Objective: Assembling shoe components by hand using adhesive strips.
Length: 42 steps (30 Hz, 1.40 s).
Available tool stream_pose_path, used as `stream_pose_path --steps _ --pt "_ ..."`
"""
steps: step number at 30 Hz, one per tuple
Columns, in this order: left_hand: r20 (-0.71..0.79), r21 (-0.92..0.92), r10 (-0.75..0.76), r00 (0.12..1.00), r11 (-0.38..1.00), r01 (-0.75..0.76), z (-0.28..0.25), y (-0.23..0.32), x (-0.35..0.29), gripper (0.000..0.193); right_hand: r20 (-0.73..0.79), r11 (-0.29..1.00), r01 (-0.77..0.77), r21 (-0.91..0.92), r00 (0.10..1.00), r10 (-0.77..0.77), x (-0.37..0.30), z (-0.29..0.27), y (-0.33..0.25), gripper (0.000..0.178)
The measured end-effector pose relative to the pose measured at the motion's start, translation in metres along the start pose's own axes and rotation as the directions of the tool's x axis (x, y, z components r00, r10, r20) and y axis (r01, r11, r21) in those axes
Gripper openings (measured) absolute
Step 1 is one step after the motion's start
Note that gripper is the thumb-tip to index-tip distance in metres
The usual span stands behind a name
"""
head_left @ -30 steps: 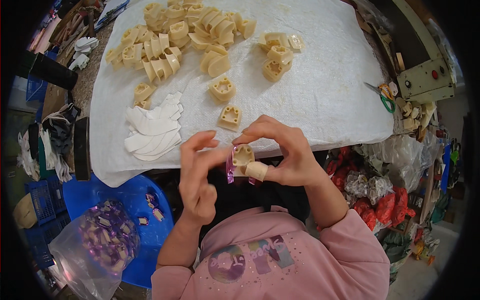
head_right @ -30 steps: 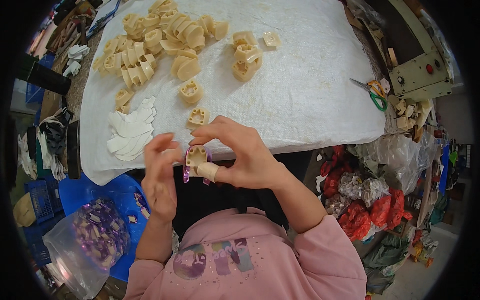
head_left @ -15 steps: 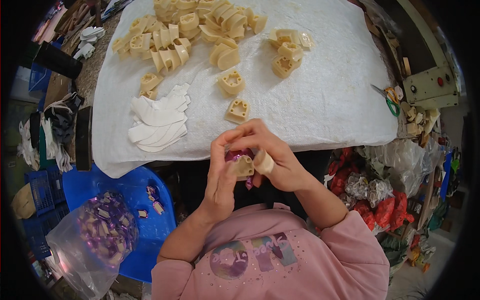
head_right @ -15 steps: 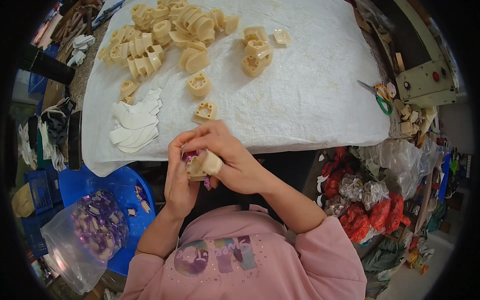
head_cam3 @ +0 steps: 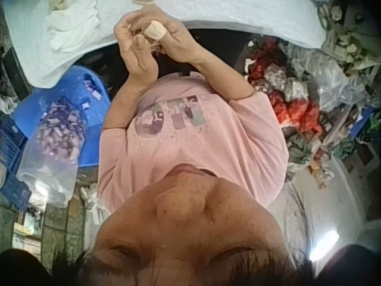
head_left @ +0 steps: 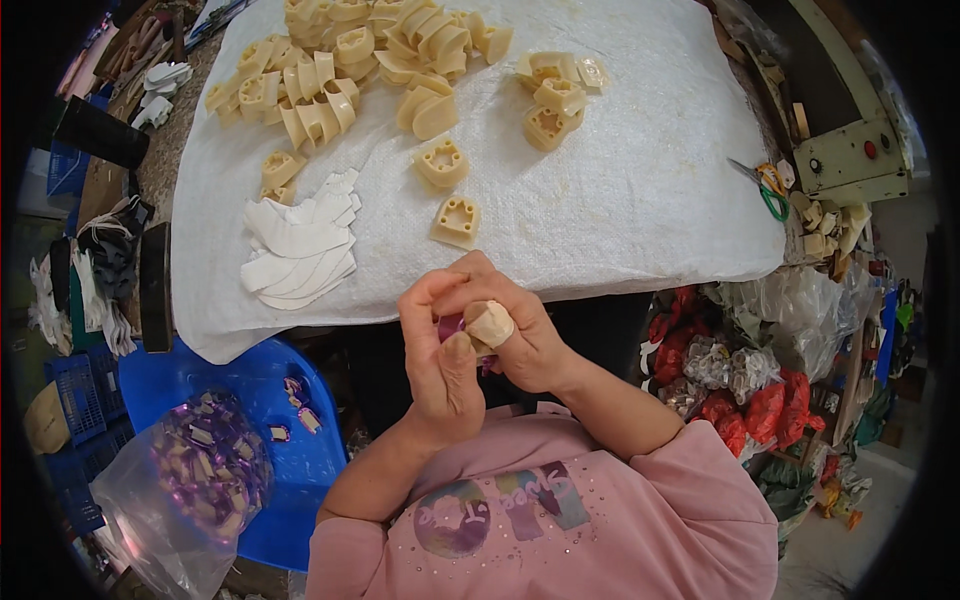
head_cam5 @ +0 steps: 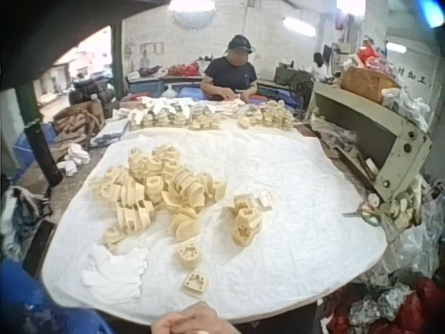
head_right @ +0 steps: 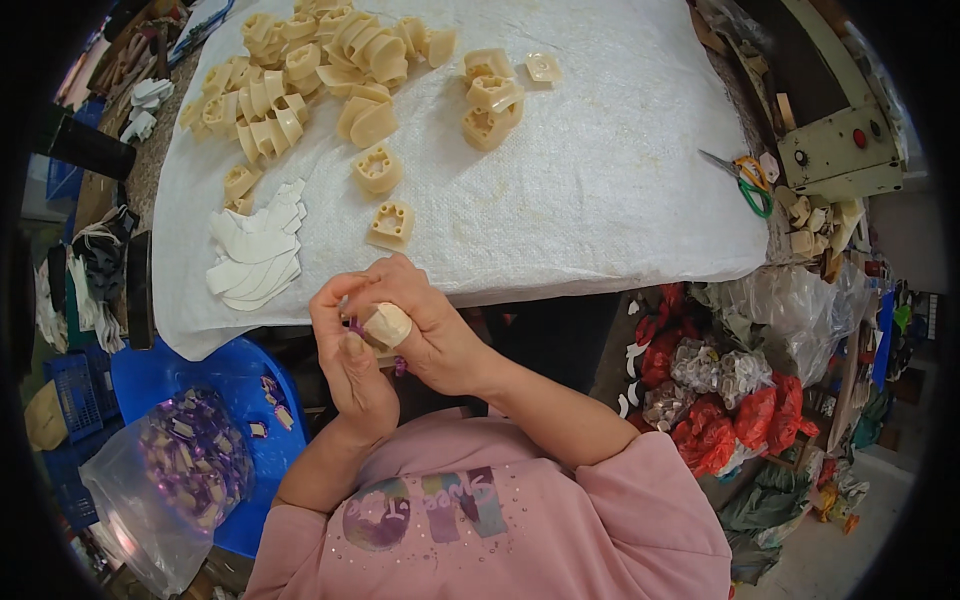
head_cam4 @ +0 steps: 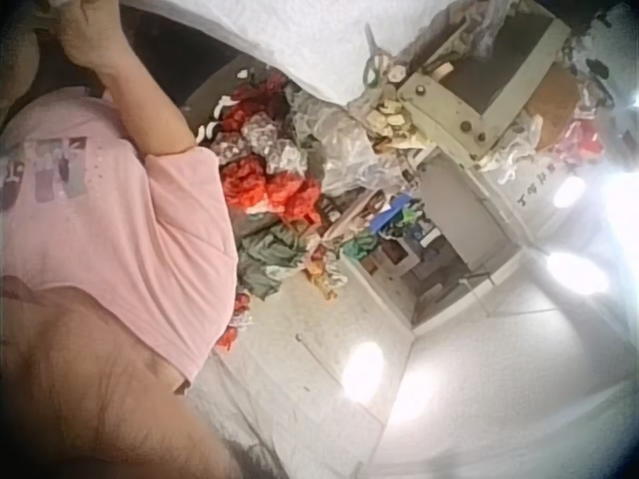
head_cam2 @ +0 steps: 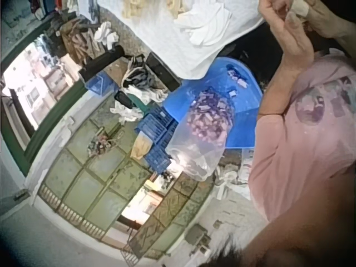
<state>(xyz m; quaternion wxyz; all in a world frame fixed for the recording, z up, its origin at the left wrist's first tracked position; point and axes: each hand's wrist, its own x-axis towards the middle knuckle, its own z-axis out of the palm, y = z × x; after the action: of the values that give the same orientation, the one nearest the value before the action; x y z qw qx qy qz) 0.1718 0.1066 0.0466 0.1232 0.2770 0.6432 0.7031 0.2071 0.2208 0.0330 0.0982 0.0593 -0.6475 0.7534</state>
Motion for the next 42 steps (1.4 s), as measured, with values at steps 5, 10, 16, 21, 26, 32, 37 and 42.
stream_pose_path --steps 5,10,16,21,26,32,37,42 --pt "-0.145 -0.065 -0.017 0.989 0.998 0.008 -0.002 -0.003 0.011 0.041 -0.164 0.999 0.045 0.025 0.986 -0.040 -0.003 0.016 -0.001 0.029" --pt "-0.132 -0.155 -0.035 0.991 0.988 0.014 0.004 0.003 0.006 0.037 -0.131 0.999 0.037 0.032 0.991 -0.033 -0.005 0.014 -0.003 0.031" --pt "-0.020 -0.375 -0.129 0.991 0.920 0.112 -0.003 -0.005 0.006 0.046 -0.135 0.975 0.083 -0.207 0.984 -0.113 0.002 0.007 0.001 0.034" --pt "0.210 -0.332 -0.126 0.970 0.924 0.192 -0.020 -0.008 0.009 0.068 -0.079 0.990 -0.104 0.099 0.991 0.112 -0.001 0.006 -0.003 0.037" --pt "0.084 -0.173 -0.068 0.994 0.982 0.081 -0.017 -0.013 0.007 0.067 -0.125 0.971 -0.215 0.104 0.966 0.227 0.001 0.008 -0.020 0.039" --pt "0.131 -0.032 -0.023 0.991 0.999 0.027 -0.016 -0.009 0.008 0.067 -0.163 0.878 -0.268 0.396 0.921 0.354 0.006 0.006 -0.018 0.022" --pt "0.227 -0.062 0.058 0.972 0.997 -0.045 -0.013 -0.007 0.009 0.066 -0.170 0.912 -0.163 0.377 0.955 0.241 0.000 0.007 -0.007 0.020" --pt "0.105 -0.149 -0.123 0.987 0.979 0.138 -0.018 -0.006 0.012 0.088 -0.144 0.943 -0.213 0.256 0.956 0.255 0.000 0.002 -0.011 0.028"
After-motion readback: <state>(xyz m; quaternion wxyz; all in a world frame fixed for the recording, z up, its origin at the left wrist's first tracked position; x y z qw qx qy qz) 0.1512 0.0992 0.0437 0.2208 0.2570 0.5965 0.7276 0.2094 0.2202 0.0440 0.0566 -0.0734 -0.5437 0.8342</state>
